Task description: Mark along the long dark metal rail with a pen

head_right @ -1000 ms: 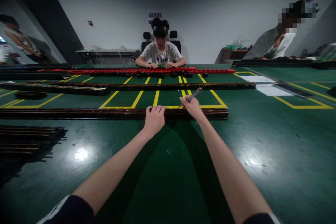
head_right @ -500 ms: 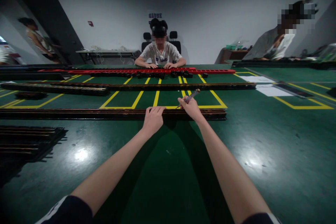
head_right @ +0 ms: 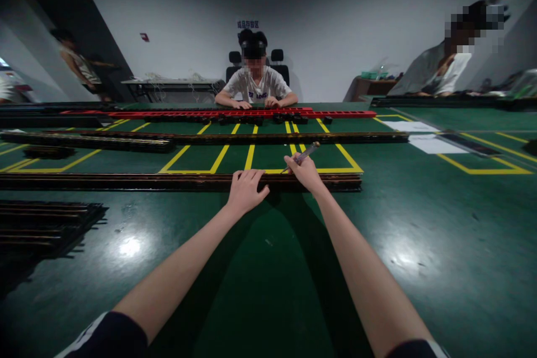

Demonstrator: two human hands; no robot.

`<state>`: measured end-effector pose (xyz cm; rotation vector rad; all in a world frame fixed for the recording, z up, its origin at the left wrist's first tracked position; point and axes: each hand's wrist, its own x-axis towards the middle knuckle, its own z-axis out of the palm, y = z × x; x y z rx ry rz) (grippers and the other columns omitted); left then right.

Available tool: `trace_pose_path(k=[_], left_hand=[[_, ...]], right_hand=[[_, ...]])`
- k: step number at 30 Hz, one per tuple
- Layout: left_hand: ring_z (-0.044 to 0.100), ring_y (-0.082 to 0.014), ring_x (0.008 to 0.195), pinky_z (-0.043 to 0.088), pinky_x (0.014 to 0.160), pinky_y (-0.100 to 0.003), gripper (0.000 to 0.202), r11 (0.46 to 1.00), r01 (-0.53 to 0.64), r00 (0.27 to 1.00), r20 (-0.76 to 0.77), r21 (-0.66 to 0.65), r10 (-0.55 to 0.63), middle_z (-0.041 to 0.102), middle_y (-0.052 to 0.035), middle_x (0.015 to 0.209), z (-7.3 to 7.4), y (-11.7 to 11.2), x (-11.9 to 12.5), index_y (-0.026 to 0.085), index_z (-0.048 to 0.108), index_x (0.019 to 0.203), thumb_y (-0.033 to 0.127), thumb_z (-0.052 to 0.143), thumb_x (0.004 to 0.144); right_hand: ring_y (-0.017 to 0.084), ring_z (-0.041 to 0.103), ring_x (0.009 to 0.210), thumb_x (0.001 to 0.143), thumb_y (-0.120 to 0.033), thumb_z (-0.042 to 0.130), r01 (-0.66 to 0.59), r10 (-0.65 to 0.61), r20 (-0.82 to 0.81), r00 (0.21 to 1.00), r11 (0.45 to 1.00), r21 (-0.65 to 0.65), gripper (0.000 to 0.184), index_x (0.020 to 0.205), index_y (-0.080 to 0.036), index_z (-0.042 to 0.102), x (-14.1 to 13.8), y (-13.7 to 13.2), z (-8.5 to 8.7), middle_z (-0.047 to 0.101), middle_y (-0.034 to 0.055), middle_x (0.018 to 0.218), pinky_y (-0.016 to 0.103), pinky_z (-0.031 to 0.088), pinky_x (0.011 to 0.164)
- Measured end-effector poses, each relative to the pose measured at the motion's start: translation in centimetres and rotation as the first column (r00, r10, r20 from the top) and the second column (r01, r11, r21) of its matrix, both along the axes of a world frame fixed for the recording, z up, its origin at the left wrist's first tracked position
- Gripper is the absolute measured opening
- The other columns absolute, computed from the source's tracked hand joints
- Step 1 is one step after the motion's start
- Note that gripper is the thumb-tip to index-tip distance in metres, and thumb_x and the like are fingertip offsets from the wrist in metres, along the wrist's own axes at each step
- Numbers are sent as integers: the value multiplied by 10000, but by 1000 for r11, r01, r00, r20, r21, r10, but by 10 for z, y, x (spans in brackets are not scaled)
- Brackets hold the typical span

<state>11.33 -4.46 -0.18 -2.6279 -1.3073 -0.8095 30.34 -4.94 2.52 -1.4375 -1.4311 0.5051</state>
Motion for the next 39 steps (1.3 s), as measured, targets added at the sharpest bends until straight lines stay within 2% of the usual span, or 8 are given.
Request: trace_pose_path(k=[14, 33, 39], left_hand=[[567, -251, 1058, 380, 952, -444, 357, 999, -32, 999, -14, -15, 31, 658, -98, 1117, 3, -2, 2, 185, 599, 1110, 405, 421, 892], [558, -266, 1030, 364, 947, -458, 353, 997, -66, 996, -53, 35, 68, 653, -120, 1090, 1, -3, 4, 137, 591, 1087, 365, 408, 889], [560, -267, 1031, 357, 956, -458, 347, 998, -66, 996, -51, 25, 67, 653, -113, 1089, 0, -2, 5, 160, 594, 1087, 369, 397, 893]], right_hand=[[148, 526, 563, 761, -587, 534, 5, -4, 19, 1000, 1000, -21, 409, 601, -215, 485, -1, -1, 1, 566, 2, 562, 297, 416, 634], [158, 548, 580, 780, -544, 542, 25, -26, 40, 999, 1000, 18, 380, 597, -212, 506, 3, 5, -4, 578, 5, 552, 315, 430, 687], [158, 546, 583, 786, -507, 551, 38, -38, 42, 998, 999, -1, 351, 599, -211, 515, 4, 5, -2, 581, 3, 552, 309, 427, 681]])
